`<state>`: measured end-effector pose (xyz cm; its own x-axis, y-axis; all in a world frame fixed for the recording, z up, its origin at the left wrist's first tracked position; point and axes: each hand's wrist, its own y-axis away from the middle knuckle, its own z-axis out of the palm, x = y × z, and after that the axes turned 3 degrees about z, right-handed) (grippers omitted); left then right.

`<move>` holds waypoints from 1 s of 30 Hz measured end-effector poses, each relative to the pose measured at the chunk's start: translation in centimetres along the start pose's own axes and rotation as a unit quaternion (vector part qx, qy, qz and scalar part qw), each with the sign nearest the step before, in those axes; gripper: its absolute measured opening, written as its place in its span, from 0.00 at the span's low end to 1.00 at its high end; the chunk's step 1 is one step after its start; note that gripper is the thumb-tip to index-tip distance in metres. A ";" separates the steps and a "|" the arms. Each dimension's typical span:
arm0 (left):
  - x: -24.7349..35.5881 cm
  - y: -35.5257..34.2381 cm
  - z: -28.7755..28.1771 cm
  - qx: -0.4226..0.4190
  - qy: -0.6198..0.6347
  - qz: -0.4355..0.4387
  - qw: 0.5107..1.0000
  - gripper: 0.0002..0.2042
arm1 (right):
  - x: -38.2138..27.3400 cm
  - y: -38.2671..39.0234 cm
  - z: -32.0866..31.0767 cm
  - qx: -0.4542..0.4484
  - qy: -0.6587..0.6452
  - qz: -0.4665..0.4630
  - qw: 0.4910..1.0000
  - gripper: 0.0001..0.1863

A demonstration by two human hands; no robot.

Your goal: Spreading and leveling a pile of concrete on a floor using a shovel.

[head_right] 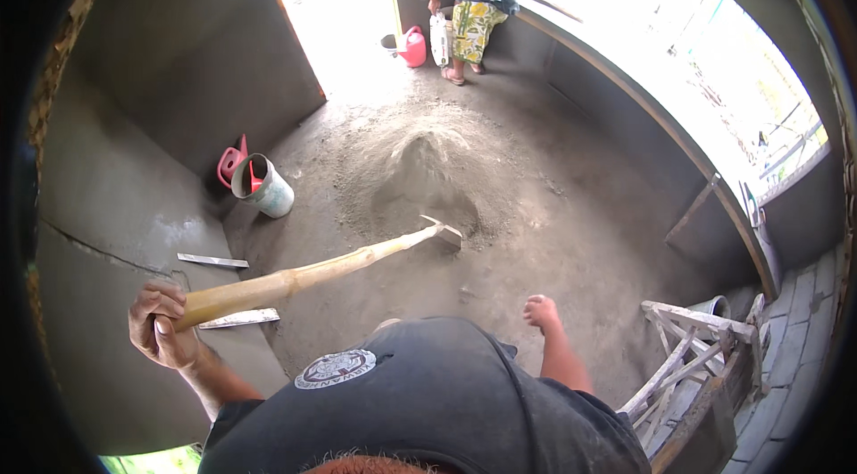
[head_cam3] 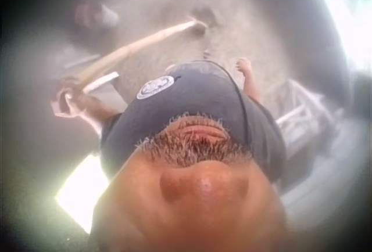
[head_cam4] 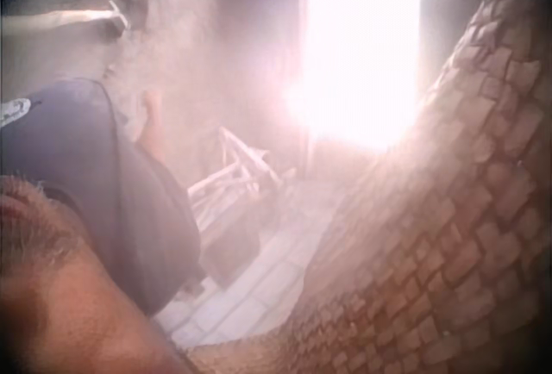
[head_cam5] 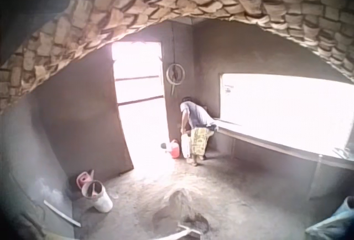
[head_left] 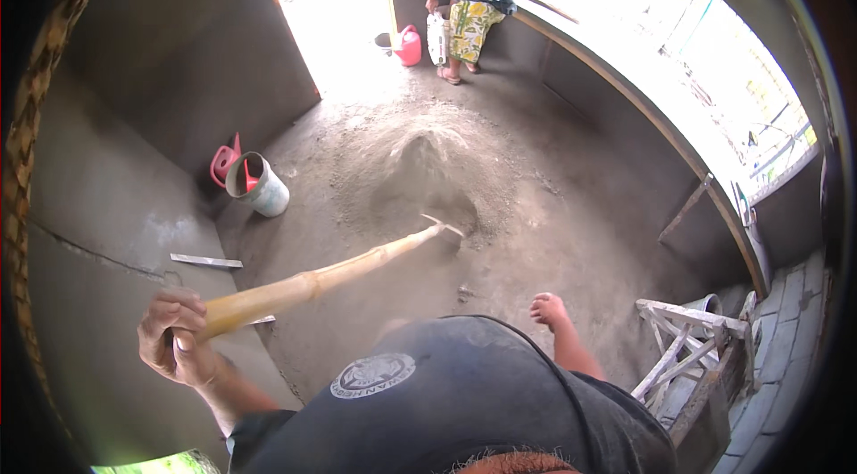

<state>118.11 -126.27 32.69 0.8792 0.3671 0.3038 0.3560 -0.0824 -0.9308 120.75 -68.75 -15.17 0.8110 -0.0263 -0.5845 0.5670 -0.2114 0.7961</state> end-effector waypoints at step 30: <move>-12.1 -5.9 -3.2 -0.036 -0.017 0.018 0.999 0.15 | -4.2 4.8 15.3 0.111 -0.205 -0.016 0.972 0.19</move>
<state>106.43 -133.22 35.16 0.8811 0.3939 0.2617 0.3466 -0.1615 -0.9240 117.91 -84.61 -11.27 0.6416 -0.3936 -0.6583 0.5092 -0.4233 0.7494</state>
